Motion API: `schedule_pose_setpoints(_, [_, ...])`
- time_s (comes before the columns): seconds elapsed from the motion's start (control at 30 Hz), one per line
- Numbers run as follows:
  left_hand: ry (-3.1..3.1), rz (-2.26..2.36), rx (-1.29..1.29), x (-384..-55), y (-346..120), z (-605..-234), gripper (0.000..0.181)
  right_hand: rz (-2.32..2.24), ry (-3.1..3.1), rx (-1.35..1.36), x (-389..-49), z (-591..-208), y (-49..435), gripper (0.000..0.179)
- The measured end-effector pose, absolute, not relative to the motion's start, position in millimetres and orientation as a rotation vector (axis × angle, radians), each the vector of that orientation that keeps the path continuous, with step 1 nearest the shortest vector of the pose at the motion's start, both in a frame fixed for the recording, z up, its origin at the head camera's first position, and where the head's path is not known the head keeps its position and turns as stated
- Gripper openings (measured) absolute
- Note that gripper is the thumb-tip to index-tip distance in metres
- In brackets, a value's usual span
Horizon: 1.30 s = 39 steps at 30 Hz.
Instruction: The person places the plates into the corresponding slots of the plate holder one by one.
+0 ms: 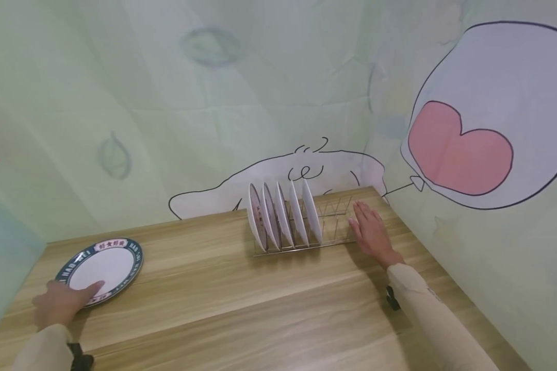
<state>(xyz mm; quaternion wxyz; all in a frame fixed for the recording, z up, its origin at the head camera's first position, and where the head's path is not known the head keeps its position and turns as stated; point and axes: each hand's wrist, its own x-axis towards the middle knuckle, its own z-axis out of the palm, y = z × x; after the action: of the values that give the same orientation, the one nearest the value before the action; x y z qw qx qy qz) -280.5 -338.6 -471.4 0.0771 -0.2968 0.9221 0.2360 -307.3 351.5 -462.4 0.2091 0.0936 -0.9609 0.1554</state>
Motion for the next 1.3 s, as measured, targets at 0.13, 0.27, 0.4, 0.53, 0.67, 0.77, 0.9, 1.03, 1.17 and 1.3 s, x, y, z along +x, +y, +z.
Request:
schedule_pose_setpoints(0.13, [2.729,0.826,-0.925,-278.7,-339.3,-471.0,0.117,0.433,-2.672,0.264,-306.9,-461.6,352.1,0.053])
schedule_pose_setpoints(0.27, [2.703,0.952,-0.918,-278.3,-343.8,-469.1,0.122,0.427,-2.679,0.263,-306.4,-461.6,352.2,0.053])
schedule_pose_setpoints(0.4, [2.723,1.086,-0.826,-278.1,-347.1,-459.6,0.124,0.437,-2.681,0.261,-305.7,-461.9,352.1,0.053])
schedule_pose_setpoints(0.53, [2.732,1.158,-0.741,-276.3,-344.4,-447.7,0.119,0.451,-2.68,0.256,-305.1,-461.7,352.0,0.054])
schedule_pose_setpoints(0.67, [2.714,1.22,-0.723,-272.0,-338.2,-440.2,0.112,0.444,-2.683,0.25,-306.2,-461.7,352.5,0.054])
schedule_pose_setpoints(0.77, [2.733,1.252,-0.687,-269.6,-335.1,-435.9,0.108,0.433,-2.68,0.252,-307.3,-462.7,353.7,0.053])
schedule_pose_setpoints(0.9, [2.806,1.17,-0.641,-269.1,-332.0,-428.2,0.102,0.435,-2.673,0.258,-307.5,-462.5,354.0,0.053])
schedule_pose_setpoints(1.03, [2.869,1.054,-0.616,-268.8,-328.1,-418.3,0.093,0.442,-2.67,0.26,-307.2,-461.1,353.2,0.053])
schedule_pose_setpoints(1.17, [2.925,1.001,-0.558,-268.0,-326.4,-412.1,0.083,0.441,-2.661,0.267,-307.3,-461.3,353.1,0.053])
schedule_pose_setpoints(1.3, [2.977,0.977,-0.509,-266.9,-322.2,-406.2,0.076,0.447,-2.648,0.27,-307.4,-462.1,353.5,0.052])
